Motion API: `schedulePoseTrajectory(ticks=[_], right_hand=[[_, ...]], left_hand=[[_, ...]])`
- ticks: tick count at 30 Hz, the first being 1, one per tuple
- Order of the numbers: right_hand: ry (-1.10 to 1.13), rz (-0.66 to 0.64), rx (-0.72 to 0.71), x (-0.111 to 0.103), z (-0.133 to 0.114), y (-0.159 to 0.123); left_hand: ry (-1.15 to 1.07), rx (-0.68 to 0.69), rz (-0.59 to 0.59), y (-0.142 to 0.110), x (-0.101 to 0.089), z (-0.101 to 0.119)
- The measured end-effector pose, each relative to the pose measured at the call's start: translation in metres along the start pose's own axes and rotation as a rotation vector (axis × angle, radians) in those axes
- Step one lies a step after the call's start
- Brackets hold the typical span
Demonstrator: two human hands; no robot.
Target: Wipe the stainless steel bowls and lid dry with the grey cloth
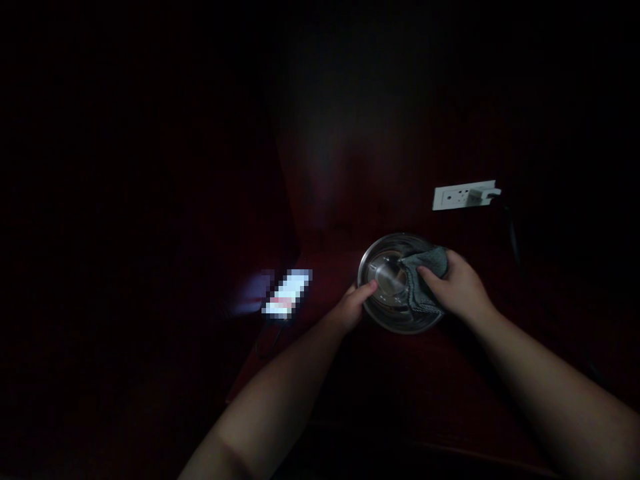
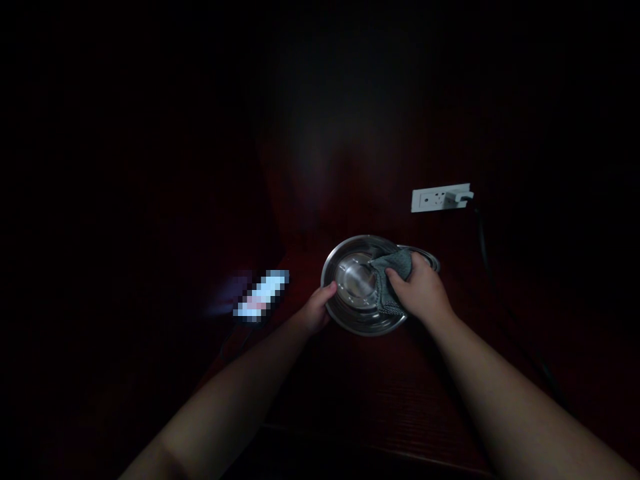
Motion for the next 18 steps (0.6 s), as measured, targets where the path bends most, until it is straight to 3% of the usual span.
schedulePoseTrajectory(ticks=[18], right_hand=[[-0.007, 0.005, 0.008, -0.0026, -0.0031, -0.0008]], left_hand=[[-0.002, 0.016, -0.003, 0.0002, 0.0030, 0.0024]])
Point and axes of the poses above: each hand's wrist, its own y-axis towards the middle knuckle, its own x-axis out of the palm, z = x × y, the point moved 8 cm from there along y, towards the middle knuckle, and after that the axes turned 15 degrees about z, right-handed, at the moved point
